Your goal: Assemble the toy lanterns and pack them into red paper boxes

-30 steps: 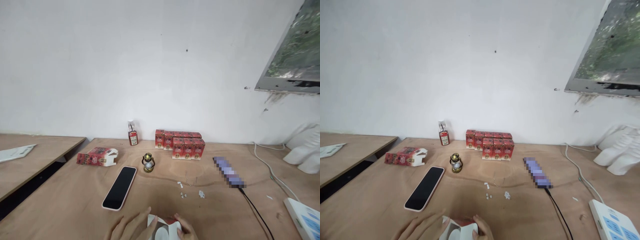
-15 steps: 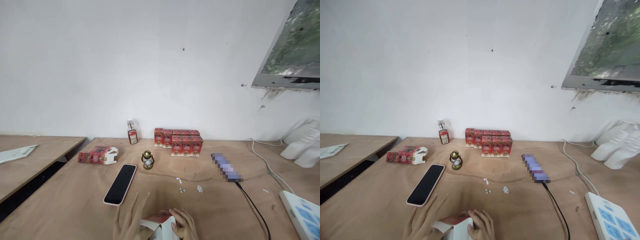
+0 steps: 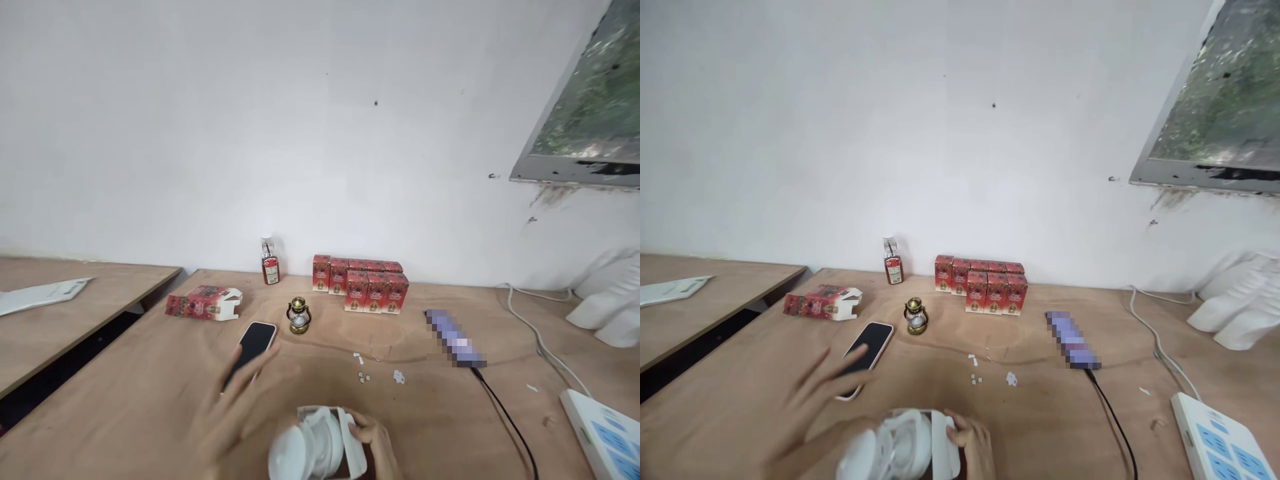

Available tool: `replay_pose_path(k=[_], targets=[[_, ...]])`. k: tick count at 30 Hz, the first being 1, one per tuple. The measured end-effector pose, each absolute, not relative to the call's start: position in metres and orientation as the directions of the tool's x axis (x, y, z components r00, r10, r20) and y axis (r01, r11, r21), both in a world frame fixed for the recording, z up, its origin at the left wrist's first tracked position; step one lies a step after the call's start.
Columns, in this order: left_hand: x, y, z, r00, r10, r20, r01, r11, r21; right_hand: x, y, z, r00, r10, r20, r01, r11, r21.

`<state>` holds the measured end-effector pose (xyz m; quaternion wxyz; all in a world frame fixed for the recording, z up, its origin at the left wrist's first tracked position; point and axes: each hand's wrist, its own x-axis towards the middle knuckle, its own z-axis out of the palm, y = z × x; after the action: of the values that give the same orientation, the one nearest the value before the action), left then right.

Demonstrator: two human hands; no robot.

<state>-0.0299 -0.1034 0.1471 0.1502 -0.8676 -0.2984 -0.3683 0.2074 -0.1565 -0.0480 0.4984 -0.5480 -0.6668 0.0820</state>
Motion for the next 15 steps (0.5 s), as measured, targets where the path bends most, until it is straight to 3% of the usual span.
replay_pose_path(k=[3, 7, 10, 15], targets=[[-0.034, -0.093, 0.195, 0.564, 0.311, 0.765, 0.497, -0.868, -0.014, 0.213, -0.161, -0.039, 0.077, 0.859, 0.506, 0.537, 0.392, -0.747], [-0.014, -0.062, 0.218, 0.544, 0.291, 0.787, 0.543, -0.837, -0.066, 0.207, -0.166, -0.032, 0.157, 0.878, 0.452, 0.503, 0.323, -0.802], [0.012, -0.033, 0.199, 0.556, 0.394, 0.732, 0.668, -0.736, -0.111, 0.200, -0.168, -0.033, 0.224, 0.861, 0.458, 0.501, 0.302, -0.812], [0.048, 0.005, 0.154, 0.597, 0.508, 0.621, 0.699, -0.709, -0.093, 0.196, -0.168, -0.037, 0.233, 0.857, 0.459, 0.507, 0.296, -0.810]])
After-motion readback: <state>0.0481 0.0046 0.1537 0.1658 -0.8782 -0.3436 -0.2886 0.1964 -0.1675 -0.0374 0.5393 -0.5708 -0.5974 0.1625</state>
